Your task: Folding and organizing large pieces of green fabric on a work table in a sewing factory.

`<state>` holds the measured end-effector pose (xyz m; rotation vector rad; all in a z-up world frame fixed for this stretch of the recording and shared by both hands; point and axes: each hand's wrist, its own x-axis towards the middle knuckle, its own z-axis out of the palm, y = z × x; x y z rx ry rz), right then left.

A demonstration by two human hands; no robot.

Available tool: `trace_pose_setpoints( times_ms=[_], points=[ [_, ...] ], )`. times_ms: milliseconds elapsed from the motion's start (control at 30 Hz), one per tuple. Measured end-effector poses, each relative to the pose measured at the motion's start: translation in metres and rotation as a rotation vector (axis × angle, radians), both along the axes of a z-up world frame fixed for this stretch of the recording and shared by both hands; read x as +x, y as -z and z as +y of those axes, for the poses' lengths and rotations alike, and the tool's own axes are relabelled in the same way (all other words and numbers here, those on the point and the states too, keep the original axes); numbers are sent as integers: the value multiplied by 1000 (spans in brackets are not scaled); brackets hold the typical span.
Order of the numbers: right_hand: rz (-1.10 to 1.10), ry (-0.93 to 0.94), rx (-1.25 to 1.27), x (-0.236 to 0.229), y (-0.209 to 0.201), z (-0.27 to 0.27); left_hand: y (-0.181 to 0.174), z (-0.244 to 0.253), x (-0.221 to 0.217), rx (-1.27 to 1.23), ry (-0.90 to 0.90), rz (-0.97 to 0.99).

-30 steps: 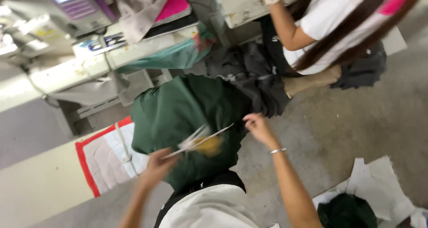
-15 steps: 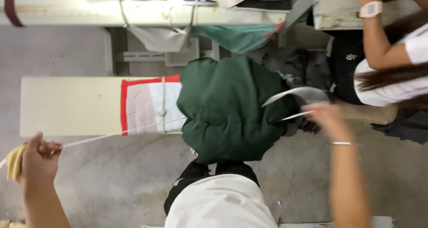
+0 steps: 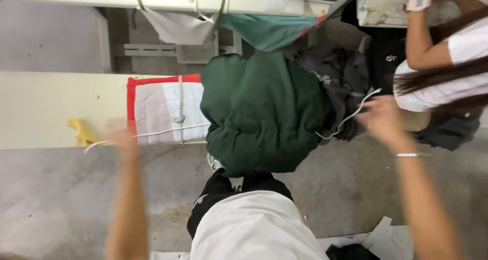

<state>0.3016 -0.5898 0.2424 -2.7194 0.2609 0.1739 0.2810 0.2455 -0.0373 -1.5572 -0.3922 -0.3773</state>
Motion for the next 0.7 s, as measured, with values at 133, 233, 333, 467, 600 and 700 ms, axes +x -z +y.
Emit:
trace_pose_setpoints(
  times_ms=[133, 233, 333, 467, 600, 700],
  points=[
    [-11, -311, -127, -33, 134, 147, 17, -208, -38, -2170, 84, 144],
    [36, -589, -77, -68, 153, 261, 22, -278, -52, -2694, -92, -10],
    [19, -878, -123, -92, 163, 341, 33, -302, -79, -2648, -172, 242],
    [-27, -1043, -278, -110, 152, 396, 40, -298, -100, -2718, -505, 494],
    [-96, -1125, -422, -112, 210, 385, 36, -283, -102, -2696, -573, 452],
    [-140, -1119, -286, -106, 201, 364, 13, -285, -95, -2724, -211, 263]
  ],
)
